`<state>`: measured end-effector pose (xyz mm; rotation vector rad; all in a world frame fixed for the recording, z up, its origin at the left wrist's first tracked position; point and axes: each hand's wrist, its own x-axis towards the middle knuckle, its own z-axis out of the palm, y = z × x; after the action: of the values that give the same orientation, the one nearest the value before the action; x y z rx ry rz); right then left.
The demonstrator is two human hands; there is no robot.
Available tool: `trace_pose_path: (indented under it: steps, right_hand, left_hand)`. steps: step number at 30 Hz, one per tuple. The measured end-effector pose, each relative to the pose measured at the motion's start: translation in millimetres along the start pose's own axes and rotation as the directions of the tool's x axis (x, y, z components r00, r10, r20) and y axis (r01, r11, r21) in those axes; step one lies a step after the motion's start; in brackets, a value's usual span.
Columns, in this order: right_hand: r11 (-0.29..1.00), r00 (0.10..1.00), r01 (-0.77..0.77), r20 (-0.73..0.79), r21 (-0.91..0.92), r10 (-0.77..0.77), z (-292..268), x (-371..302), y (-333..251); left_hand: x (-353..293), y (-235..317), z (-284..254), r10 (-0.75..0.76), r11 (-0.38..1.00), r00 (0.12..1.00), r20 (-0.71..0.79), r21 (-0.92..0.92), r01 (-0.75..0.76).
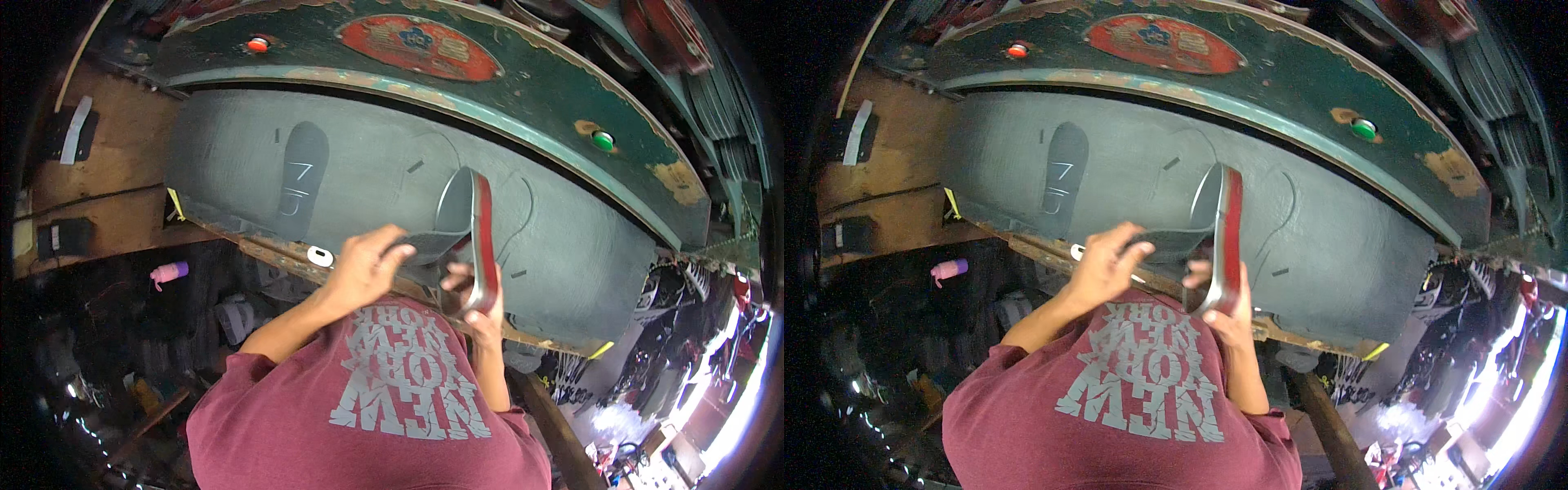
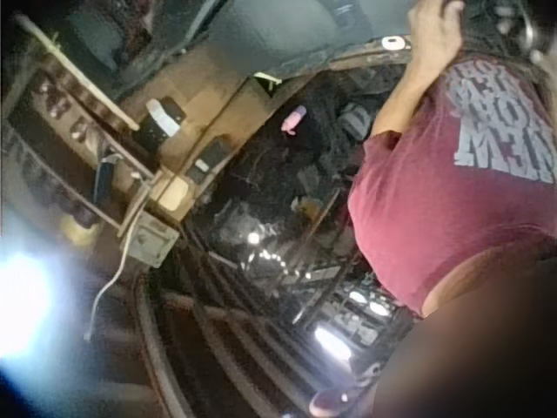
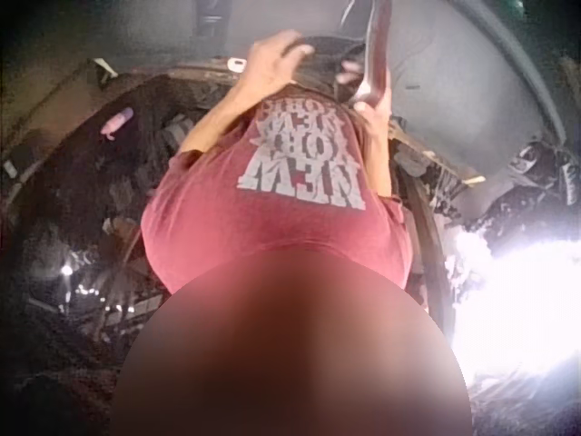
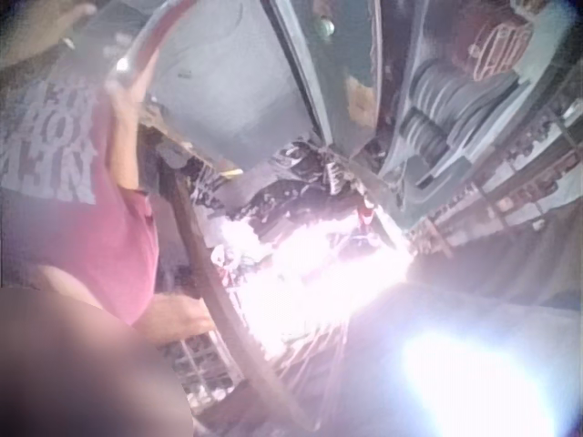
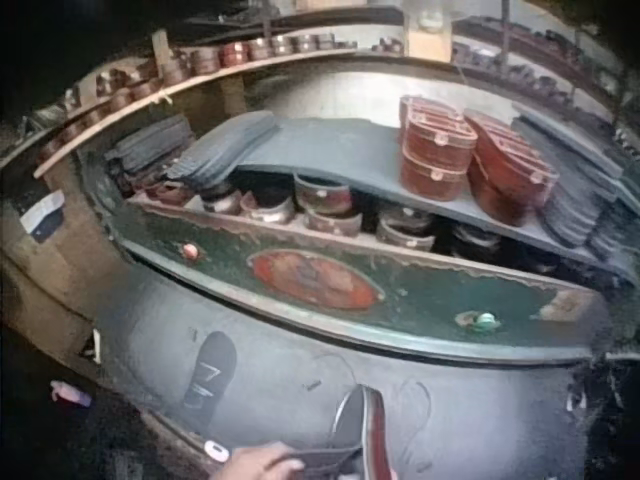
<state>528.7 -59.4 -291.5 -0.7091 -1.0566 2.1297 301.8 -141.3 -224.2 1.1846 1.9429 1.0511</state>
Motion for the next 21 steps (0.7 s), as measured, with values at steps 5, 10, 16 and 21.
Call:
trace_pose_path:
  steps: [5,10,16,21]
  right_hand:
    - [0.951,0.941,0.304,0.138,0.061,-0.31,-55.5,-27.4,-37.8]
    - [0.817,0.927,0.177,-0.185,-0.549,-0.325,-131.0,-55.9,-93.2]
    - [0.43,0.87,-0.18,-0.347,-0.885,-0.35,-179.4,-48.9,-107.3]
    - [0.317,0.849,-0.249,-0.364,-0.915,-0.383,-206.7,-43.0,-104.8]
  left_hand:
    - [-30.8,-81.1,-74.5,-0.279,0.941,0.84,-0.465,-0.306,0.142]
    - [-66.8,-185.2,-90.3,-0.61,0.754,0.561,-0.56,-0.627,0.195]
    - [-80.9,-210.7,-81.1,-0.684,0.727,0.595,-0.422,-0.321,0.607]
    - [-68.3,-186.8,-63.0,-0.204,0.775,0.768,-0.608,0.378,0.506]
